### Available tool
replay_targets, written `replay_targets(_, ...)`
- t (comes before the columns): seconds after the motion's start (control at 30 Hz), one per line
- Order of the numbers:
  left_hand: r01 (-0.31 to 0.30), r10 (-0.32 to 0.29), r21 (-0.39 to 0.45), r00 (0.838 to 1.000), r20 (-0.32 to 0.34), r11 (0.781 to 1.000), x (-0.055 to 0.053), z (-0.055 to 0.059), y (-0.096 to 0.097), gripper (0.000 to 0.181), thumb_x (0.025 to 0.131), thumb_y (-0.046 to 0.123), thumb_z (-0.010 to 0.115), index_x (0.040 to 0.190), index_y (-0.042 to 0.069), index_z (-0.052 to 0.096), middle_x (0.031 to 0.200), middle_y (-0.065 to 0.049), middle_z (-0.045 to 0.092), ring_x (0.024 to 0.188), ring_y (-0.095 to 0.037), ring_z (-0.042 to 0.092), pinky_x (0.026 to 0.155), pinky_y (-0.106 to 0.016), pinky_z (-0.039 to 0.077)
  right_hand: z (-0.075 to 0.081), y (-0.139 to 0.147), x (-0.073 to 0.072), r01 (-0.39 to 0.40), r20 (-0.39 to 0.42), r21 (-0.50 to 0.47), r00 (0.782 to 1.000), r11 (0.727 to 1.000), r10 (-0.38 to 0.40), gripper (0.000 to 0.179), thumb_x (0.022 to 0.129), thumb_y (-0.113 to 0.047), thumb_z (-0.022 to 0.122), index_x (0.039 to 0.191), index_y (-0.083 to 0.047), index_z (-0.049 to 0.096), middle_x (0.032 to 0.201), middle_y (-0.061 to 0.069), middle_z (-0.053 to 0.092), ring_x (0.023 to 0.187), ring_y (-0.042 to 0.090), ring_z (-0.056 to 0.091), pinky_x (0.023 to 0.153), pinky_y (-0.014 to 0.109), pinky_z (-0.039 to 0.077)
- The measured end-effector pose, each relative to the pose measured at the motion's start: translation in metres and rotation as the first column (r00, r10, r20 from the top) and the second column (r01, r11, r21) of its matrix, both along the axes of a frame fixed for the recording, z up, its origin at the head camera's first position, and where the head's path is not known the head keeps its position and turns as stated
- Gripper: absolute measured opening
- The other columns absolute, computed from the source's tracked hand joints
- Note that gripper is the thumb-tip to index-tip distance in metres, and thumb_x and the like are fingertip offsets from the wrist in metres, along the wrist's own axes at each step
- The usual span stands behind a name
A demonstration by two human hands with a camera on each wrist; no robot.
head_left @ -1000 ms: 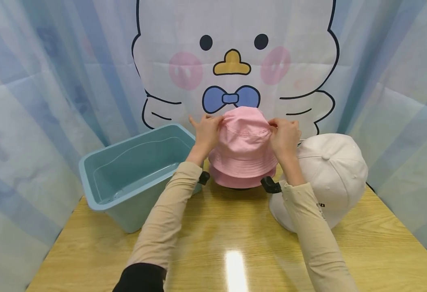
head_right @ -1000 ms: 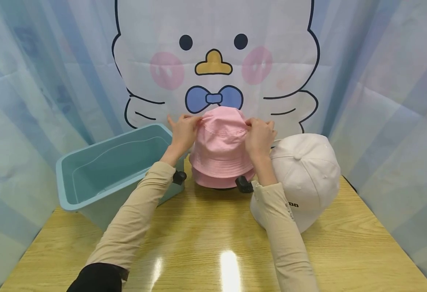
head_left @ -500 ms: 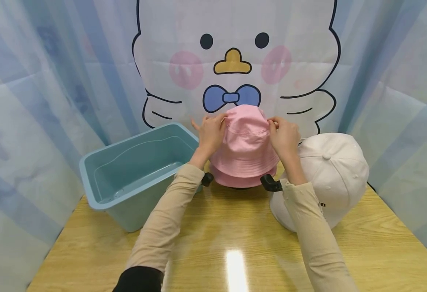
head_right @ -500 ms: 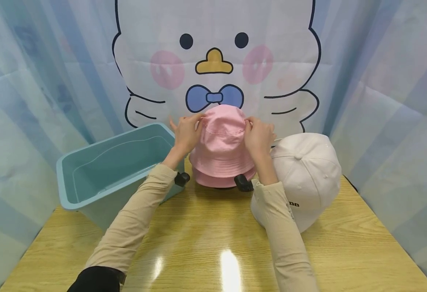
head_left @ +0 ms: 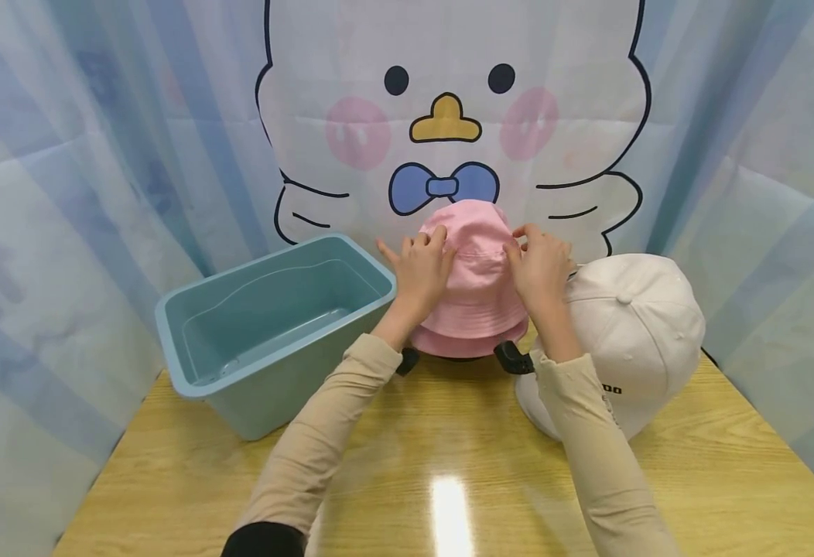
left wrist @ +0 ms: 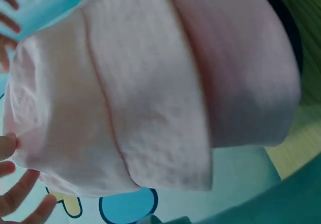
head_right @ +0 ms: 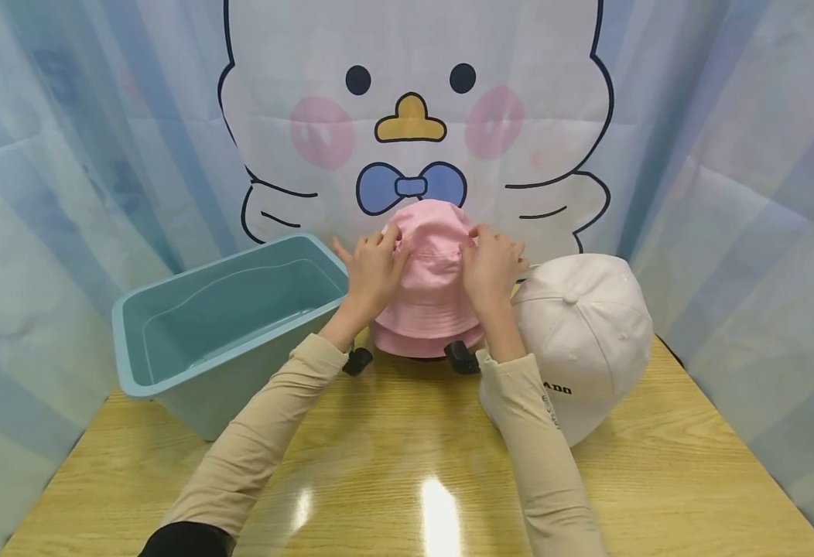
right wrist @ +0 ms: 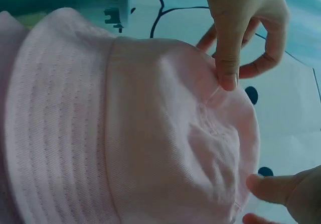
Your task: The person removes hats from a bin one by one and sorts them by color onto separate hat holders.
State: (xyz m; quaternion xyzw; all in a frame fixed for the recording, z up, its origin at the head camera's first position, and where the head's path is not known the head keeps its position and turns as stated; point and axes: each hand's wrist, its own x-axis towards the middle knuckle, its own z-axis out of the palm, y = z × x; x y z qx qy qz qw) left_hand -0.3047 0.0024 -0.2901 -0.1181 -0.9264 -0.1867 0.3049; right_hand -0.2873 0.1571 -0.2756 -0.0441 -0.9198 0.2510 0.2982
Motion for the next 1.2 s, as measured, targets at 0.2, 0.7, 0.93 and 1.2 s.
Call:
replay_targets(0.2,-0.024,-0.018,-0.242,0.985,-0.171,0.97,0.002,-0.011,-0.007,0.029,0.086,0.018,0.055,0.113,0.028,0.057,0.096,0.001,0.063,0.099,-0.022,0.055,0.096,-0.069,0.017,-0.013,-0.008,0.005,-0.107,-0.147,0.246,0.978,0.963,0.146,0.023,0.079,-0.024,0.065,0.099,-0.013,0.063,0.101,0.015,0.059,0.099,0.038,0.044,0.077,0.051,0.034)
replay_targets(0.7,-0.056,-0.077,-0.267,0.883,-0.463,0.962,-0.01,-0.02,-0.03,0.017,0.087,0.015,0.051,0.088,0.023,0.065,0.078,0.001,0.061,0.086,-0.019,0.053,0.094,-0.061,0.023,-0.035,-0.006,0.0,-0.154,-0.366,0.282,0.895,0.947,0.255,0.011,0.081,-0.022,0.062,0.084,-0.014,0.068,0.088,0.008,0.062,0.092,0.033,0.047,0.074,0.048,0.033)
replay_targets(0.93,-0.031,-0.082,-0.244,0.894,-0.441,0.969,-0.003,-0.019,-0.036,0.016,0.087,0.014,0.051,0.091,0.022,0.063,0.082,0.002,0.064,0.088,-0.019,0.055,0.094,-0.063,0.023,-0.035,-0.002,0.009,-0.235,-0.394,0.214,0.867,0.948,0.304,0.01,0.079,-0.014,0.065,0.089,-0.011,0.068,0.092,0.01,0.064,0.089,0.032,0.047,0.074,0.047,0.033)
replay_targets(1.2,0.092,-0.149,-0.194,0.941,-0.304,0.977,0.022,-0.018,-0.046,0.024,0.088,0.019,0.053,0.11,0.018,0.061,0.102,-0.002,0.064,0.103,-0.024,0.052,0.095,-0.057,0.028,-0.037,0.002,0.029,-0.283,-0.356,0.251,0.863,0.926,0.36,0.024,0.08,-0.015,0.063,0.103,-0.007,0.065,0.102,0.013,0.064,0.093,0.032,0.049,0.08,0.047,0.036)
